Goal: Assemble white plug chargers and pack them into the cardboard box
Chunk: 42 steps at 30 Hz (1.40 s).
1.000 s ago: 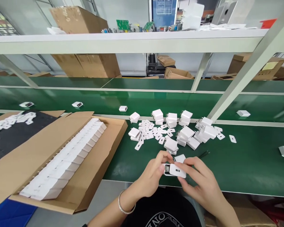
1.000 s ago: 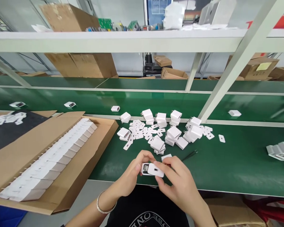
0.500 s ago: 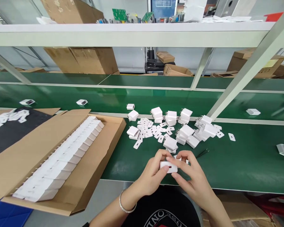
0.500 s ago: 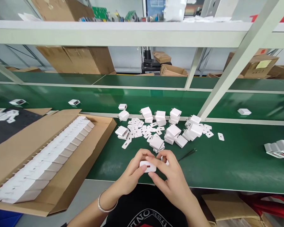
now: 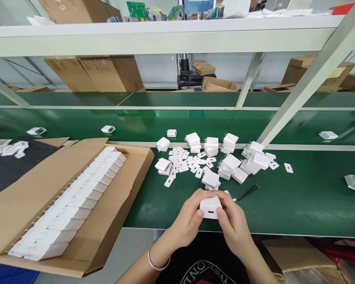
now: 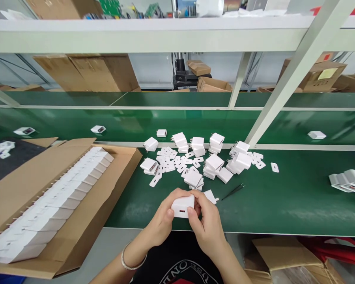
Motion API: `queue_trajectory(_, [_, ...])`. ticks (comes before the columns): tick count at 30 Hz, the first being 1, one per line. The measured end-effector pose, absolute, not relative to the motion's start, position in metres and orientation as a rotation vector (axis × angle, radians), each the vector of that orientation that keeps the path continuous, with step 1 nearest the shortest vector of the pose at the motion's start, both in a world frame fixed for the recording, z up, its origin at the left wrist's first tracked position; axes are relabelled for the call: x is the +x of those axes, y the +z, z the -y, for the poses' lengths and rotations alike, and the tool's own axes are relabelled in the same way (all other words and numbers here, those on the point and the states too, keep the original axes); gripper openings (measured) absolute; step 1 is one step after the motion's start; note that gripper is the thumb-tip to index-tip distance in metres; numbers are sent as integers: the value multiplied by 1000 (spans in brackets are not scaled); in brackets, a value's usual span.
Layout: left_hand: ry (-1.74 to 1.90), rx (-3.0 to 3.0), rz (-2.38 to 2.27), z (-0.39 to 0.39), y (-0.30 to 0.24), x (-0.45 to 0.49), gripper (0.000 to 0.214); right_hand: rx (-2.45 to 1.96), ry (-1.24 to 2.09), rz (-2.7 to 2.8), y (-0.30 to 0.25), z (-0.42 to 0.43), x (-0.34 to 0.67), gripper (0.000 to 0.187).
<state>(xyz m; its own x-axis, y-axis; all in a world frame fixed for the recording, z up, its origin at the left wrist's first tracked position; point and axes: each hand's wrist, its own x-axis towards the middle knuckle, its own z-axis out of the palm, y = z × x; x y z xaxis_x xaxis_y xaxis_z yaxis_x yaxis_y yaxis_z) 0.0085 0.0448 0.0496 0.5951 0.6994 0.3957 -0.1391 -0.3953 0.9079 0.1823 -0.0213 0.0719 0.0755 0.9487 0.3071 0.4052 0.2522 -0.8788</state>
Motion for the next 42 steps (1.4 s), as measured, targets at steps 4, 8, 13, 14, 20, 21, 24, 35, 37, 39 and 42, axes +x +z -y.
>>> queue_trajectory(4, [1026,1757,-435,-47,45,12,40,-1290,617,1524,67,21,185,38])
queue_trajectory(8, [1103,1670,-453,-47,37,19,42,-1247,717,1427,62,19,183,41])
queue_trajectory(13, [1026,1599,-561,-41,33,25,45,-1326,739,1325,53,17,181,40])
queue_trajectory(14, [1022,1575,-565,-40,33,26,46,-1339,728,1311,52,17,180,39])
queue_trajectory(20, [1075,1569,-560,-41,32,31,43,-1311,701,1302,49,16,178,40])
queue_trajectory(21, [1095,1575,-558,-41,32,31,42,-1311,702,1316,49,16,178,40])
queue_trajectory(24, [1143,1582,-533,-42,28,32,40,-1368,697,1373,48,16,179,38])
queue_trajectory(35, [934,798,-569,-31,36,7,59,-1191,479,1608,35,6,166,43])
queue_trajectory(37, [892,744,-506,-33,46,-1,52,-1162,475,1657,35,1,163,46])
queue_trajectory(39, [855,708,-405,-33,53,-8,50,-1154,511,1690,35,-3,161,49])
queue_trajectory(42, [860,692,-352,-31,56,-19,49,-1184,575,1744,40,-7,156,53])
